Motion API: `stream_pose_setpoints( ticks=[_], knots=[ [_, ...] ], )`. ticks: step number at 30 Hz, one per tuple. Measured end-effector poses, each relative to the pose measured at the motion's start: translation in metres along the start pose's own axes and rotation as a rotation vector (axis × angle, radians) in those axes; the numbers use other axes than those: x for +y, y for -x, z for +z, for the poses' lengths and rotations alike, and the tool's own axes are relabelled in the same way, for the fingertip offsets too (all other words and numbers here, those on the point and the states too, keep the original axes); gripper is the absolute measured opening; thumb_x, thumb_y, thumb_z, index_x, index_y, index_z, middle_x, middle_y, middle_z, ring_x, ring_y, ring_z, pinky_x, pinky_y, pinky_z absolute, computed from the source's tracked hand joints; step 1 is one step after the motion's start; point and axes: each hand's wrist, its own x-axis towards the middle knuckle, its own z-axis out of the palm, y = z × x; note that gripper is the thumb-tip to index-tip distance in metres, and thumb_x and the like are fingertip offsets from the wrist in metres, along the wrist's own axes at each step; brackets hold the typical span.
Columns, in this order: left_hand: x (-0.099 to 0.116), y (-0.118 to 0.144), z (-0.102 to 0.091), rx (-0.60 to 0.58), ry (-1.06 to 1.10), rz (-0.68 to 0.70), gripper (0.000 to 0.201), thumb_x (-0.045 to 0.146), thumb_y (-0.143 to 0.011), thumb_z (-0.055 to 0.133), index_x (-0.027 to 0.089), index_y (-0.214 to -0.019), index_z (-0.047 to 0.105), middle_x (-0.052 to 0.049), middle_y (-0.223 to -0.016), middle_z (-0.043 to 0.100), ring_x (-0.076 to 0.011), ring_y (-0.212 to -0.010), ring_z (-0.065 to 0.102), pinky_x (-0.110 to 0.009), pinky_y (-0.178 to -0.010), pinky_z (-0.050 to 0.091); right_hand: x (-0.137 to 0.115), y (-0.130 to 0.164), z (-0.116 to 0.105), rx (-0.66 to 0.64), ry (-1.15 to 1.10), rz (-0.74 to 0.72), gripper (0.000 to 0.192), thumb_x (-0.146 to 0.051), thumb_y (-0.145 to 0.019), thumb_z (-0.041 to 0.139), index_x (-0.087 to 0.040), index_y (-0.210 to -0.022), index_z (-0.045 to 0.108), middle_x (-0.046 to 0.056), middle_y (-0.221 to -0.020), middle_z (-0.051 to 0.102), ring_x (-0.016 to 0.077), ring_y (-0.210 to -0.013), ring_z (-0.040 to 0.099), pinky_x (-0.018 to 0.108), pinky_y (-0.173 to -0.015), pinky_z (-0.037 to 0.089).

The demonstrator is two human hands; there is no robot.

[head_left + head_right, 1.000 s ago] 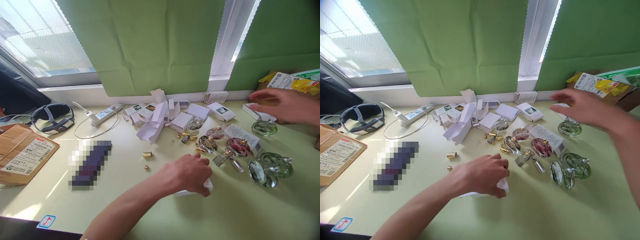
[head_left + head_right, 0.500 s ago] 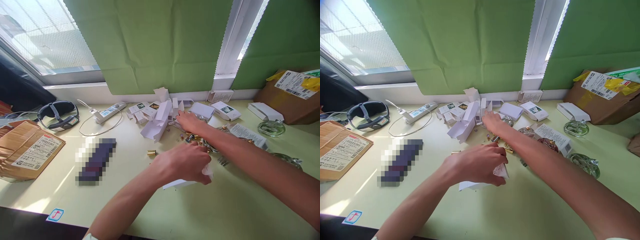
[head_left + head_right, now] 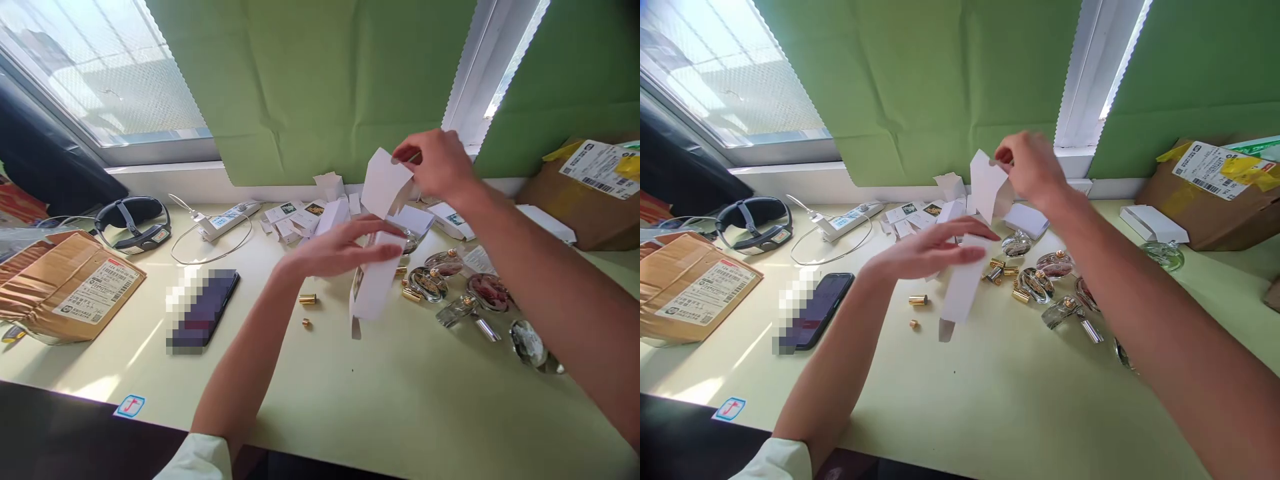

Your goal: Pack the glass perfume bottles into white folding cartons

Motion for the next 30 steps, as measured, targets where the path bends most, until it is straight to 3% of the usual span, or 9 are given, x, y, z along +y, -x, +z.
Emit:
stream_pose_setpoints(
  ticks=[2,5,8,12,18,21,23,26,30],
  knots=[
    [-0.015,-0.002,-0.007,0.132,0.235,-0.004,0.041,0.053,-0.094,0.043,0.027,-0.121,0.058,-0.006,-0.125,0.06,-0.024,-0.112,0.06,-0.036,-0.089,0.051,-0.011,0.018,-0.033,0.133,-0.016,0.04,0.035,-0.019,-0.079,0.07,-0.005,-0.111,0.072,0.012,-0.102,0.075,0.0179,-0.089,0.068,0.033,-0.083,0.053],
    [-0.035,-0.004,-0.014,0.234,0.473,0.055,0.045,0.058,-0.085,0.048,0.027,-0.117,0.051,-0.007,-0.131,0.055,-0.0251,-0.112,0.059,-0.039,-0.087,0.053,-0.025,0.061,-0.068,0.355,-0.056,0.147,0.039,-0.037,-0.082,0.07,-0.012,-0.112,0.075,0.007,-0.098,0.075,0.0234,-0.092,0.068,0.036,-0.078,0.052],
    [-0.043,-0.002,-0.019,0.161,0.429,0.099,0.052,0.055,-0.071,0.067,0.027,-0.112,0.051,-0.007,-0.136,0.05,-0.0259,-0.115,0.056,-0.038,-0.085,0.054,-0.021,0.101,-0.084,0.331,0.035,0.403,0.04,-0.048,-0.081,0.068,-0.021,-0.11,0.077,0.005,-0.09,0.075,0.0273,-0.091,0.068,0.035,-0.066,0.05],
    [-0.03,0.004,-0.01,-0.049,0.298,0.128,0.068,0.04,-0.067,0.077,0.031,-0.129,0.05,-0.008,-0.135,0.05,-0.0262,-0.113,0.057,-0.038,-0.087,0.055,0.011,0.126,-0.094,0.32,0.202,0.385,0.039,-0.049,-0.077,0.071,-0.028,-0.109,0.076,0.005,-0.092,0.075,0.0267,-0.086,0.068,0.034,-0.06,0.048],
    [-0.007,0.055,0.065,0.088,-0.089,-0.11,0.076,0.032,-0.073,0.075,0.037,-0.142,0.042,-0.008,-0.146,0.035,-0.0302,-0.141,0.03,-0.047,-0.11,0.043,0.037,0.125,-0.088,0.142,0.044,0.363,0.04,-0.034,-0.072,0.074,-0.029,-0.112,0.074,0.008,-0.1,0.076,0.0275,-0.086,0.069,0.041,-0.071,0.053],
    [-0.003,0.083,0.091,0.087,-0.169,-0.336,0.102,0.052,-0.068,0.081,0.043,-0.151,0.023,-0.01,-0.151,0.029,-0.0363,-0.141,0.029,-0.058,-0.106,0.043,0.03,0.119,-0.074,0.024,-0.15,0.229,0.04,-0.027,-0.072,0.072,-0.028,-0.111,0.075,0.005,-0.102,0.076,0.0268,-0.09,0.07,0.042,-0.079,0.054],
    [-0.002,0.082,0.089,0.191,-0.118,-0.384,0.103,0.06,-0.071,0.076,0.042,-0.153,0.016,-0.011,-0.151,0.033,-0.0349,-0.137,0.036,-0.059,-0.107,0.041,0.022,0.115,-0.064,-0.066,-0.247,0.142,0.036,-0.027,-0.074,0.071,-0.026,-0.11,0.075,0.004,-0.102,0.076,0.0258,-0.092,0.07,0.04,-0.083,0.054],
    [-0.002,0.051,0.066,0.359,0.133,-0.256,0.074,0.051,-0.09,0.061,0.034,-0.151,0.023,-0.01,-0.135,0.052,-0.0229,-0.123,0.053,-0.047,-0.108,0.044,0.01,0.113,-0.052,-0.196,-0.337,0.097,0.031,-0.031,-0.078,0.07,-0.025,-0.108,0.076,0.003,-0.103,0.075,0.0246,-0.093,0.069,0.038,-0.084,0.054],
    [0.0,0.0,0.034,-0.002,0.323,-0.081,0.048,0.042,-0.09,0.063,0.024,-0.133,0.05,-0.009,-0.128,0.06,-0.0207,-0.117,0.059,-0.038,-0.1,0.05,0.001,0.112,-0.046,-0.344,-0.43,0.122,0.03,-0.033,-0.082,0.068,-0.031,-0.111,0.075,0.002,-0.11,0.074,0.0261,-0.098,0.067,0.039,-0.083,0.055]
  ],
)
